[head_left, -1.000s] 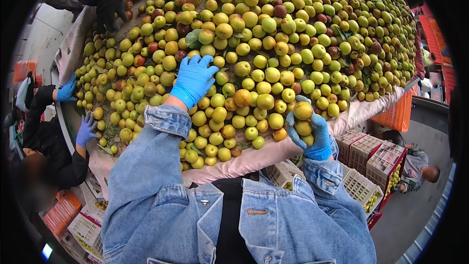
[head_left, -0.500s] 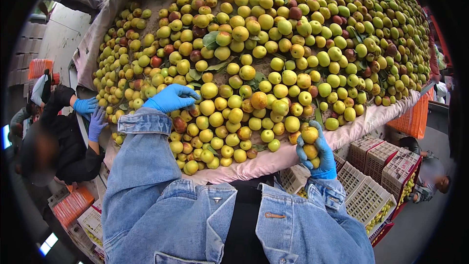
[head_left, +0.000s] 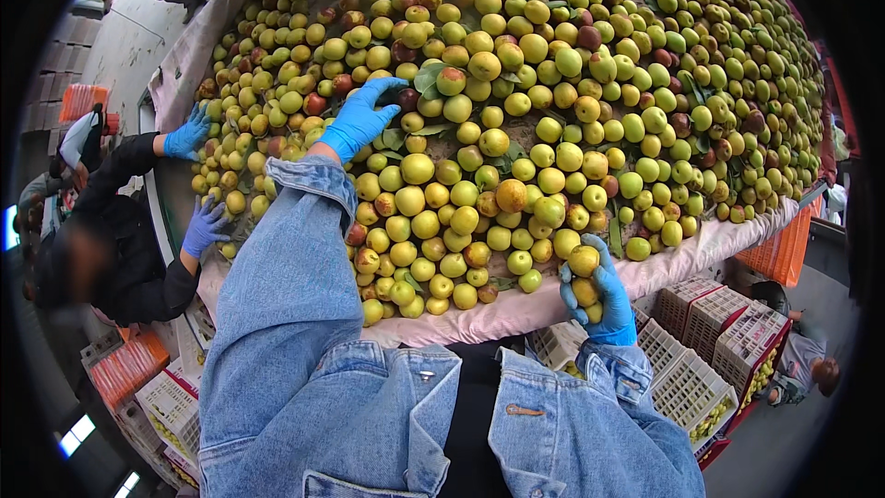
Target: The person sorts green apples on a large table, picking them up and placing them into nearby crates. Another person works alongside, also sorting apples. The camera is head-mounted and shows the hands and the apple pile throughout.
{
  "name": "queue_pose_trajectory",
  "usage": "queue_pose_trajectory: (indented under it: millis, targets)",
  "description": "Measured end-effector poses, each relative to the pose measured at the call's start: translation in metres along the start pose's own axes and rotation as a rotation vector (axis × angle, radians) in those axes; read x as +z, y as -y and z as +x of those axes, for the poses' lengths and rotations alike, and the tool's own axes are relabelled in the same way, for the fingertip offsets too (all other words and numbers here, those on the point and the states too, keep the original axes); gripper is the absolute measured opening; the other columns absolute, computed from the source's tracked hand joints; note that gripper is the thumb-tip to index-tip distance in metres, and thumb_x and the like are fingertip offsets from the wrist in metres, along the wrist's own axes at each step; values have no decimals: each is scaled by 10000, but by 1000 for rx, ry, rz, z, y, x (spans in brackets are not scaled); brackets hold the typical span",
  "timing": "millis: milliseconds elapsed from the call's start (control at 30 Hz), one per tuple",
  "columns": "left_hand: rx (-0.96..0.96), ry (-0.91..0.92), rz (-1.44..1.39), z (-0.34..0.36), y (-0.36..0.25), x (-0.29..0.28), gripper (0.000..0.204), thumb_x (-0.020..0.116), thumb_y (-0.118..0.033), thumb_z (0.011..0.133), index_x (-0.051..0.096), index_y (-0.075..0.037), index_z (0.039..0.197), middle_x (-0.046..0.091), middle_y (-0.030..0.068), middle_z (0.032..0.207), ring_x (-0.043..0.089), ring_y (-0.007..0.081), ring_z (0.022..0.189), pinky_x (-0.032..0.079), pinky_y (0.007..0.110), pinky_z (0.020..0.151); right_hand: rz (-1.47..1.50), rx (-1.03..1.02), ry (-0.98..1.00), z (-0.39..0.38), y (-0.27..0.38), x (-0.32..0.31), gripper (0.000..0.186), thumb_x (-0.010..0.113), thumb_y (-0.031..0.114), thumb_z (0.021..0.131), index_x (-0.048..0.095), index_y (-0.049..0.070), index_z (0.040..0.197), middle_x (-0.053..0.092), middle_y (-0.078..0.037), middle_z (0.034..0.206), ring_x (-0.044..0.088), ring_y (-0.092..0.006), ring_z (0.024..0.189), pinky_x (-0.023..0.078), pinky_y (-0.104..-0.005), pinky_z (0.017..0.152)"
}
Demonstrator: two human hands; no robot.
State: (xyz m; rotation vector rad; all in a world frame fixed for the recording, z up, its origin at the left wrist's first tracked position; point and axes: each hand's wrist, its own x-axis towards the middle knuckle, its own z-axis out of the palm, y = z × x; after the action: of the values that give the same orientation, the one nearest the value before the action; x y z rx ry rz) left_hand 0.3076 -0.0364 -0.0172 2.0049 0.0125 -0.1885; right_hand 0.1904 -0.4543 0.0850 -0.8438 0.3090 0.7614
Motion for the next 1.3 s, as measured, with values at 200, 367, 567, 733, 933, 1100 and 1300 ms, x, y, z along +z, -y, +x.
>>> queue_pose_trajectory:
  millis: [200, 367, 567, 733, 933, 1100, 1300]
  targets:
    - [13, 130, 1024, -37, -36, 17, 309, 658, -312, 780, 594, -156, 1039, 536, 61, 1133, 445, 277, 1154, 372, 429, 934, -6, 11, -26, 4, 0, 2, 556, 592, 319, 831, 343, 147, 1298, 547, -180, 917, 532, -185, 560, 356, -199, 339]
    - [229, 52, 284, -69, -65, 23, 106, 626, -140, 771, 570, -67, 823, 568, 70, 1109, 463, 290, 1168, 393, 434, 953, -4, 13, -12, 7, 4, 2, 544, 589, 303, 825, 355, 139, 1287, 557, -181, 912, 538, -188, 574, 367, -201, 352]
    - [-584, 421, -650, -191, -94, -14, 92, 568, -50, 749, 498, -45, 689, 616, 51, 775, 598, 149, 740, 487, 328, 794, -17, 24, 20, 11, 10, 4, 540, 602, 313, 822, 365, 139, 1275, 559, -180, 914, 551, -192, 584, 362, -192, 339]
    - [-1050, 585, -480, -292, -85, -7, 30, 567, -67, 771, 542, -52, 779, 616, 43, 779, 589, 145, 706, 484, 314, 756, -1, 54, 64, 18, 11, 10, 550, 615, 302, 820, 373, 146, 1288, 530, -198, 912, 540, -216, 545, 350, -203, 324]
    - [-1082, 779, -217, -341, -79, -2, 113, 579, -82, 798, 585, -61, 909, 609, 52, 782, 595, 165, 731, 489, 308, 715, -12, 69, 86, 24, 10, 10, 573, 620, 355, 811, 362, 121, 1267, 569, -178, 905, 565, -202, 586, 352, -193, 334]
    - [-419, 290, 93, -240, -86, -12, 236, 572, -46, 816, 607, -66, 1048, 603, 68, 835, 593, 178, 781, 482, 293, 710, 17, 55, 26, 22, 8, 21, 568, 594, 381, 834, 347, 134, 1281, 548, -171, 913, 527, -190, 546, 341, -195, 338]
    - [70, 152, 1067, -72, -52, 26, 411, 544, -33, 784, 508, -152, 1176, 502, 100, 1134, 593, 272, 876, 518, 375, 715, 414, 166, 23, 27, 0, 34, 521, 466, 346, 925, 261, 238, 1391, 482, -151, 1115, 512, -201, 753, 403, -190, 400]
